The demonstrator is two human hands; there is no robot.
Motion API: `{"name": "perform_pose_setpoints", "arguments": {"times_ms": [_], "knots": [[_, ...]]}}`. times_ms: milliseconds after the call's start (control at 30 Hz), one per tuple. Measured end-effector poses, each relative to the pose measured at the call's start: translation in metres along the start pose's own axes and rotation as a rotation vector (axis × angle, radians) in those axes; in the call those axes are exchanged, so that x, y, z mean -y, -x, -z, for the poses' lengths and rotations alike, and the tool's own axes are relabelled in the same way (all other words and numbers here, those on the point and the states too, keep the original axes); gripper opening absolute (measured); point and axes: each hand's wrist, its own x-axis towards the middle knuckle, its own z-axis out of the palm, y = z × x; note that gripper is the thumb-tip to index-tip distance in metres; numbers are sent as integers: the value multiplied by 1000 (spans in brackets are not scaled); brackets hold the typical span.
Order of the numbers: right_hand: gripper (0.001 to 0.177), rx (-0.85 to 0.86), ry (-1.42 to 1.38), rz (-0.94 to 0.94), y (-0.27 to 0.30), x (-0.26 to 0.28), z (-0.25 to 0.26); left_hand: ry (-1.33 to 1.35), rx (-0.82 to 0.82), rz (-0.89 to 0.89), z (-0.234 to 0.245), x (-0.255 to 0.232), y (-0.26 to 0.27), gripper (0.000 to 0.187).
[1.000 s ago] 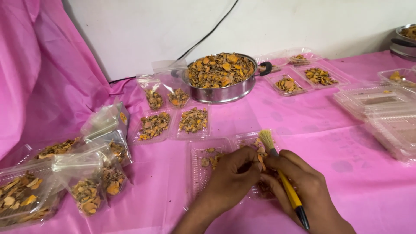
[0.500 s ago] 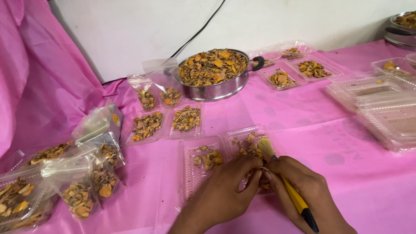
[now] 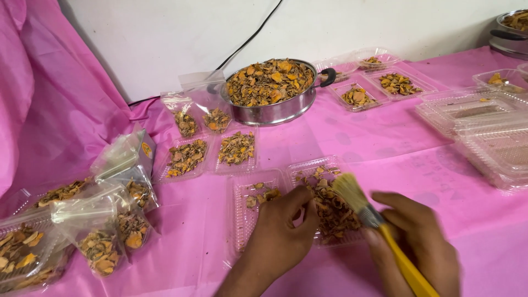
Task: Sorting and cleaning dried tea leaves in plastic containers using a small brush.
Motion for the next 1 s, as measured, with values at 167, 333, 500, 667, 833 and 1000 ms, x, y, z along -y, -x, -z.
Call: {"name": "perform_pose_setpoints", "arguments": {"times_ms": [167, 333, 500, 667, 833, 1000], "knots": [[27, 175, 245, -5, 5, -38, -3, 10, -66, 41, -2, 4, -3, 20], [19, 19, 167, 81, 5, -10, -8, -5, -71, 41, 1, 7, -7, 29], [34, 310, 223, 37, -4, -47, -9, 62, 32, 37, 5, -5, -3, 17], [19, 15, 113, 40, -4, -1, 6, 36, -57, 19, 4, 5, -8, 22], [27, 260, 122, 43, -3, -22, 5, 66, 8, 29, 5, -1, -4, 21], [21, 93, 54, -44, -26, -9, 16, -19, -91, 339, 24, 0, -17, 18]]}}
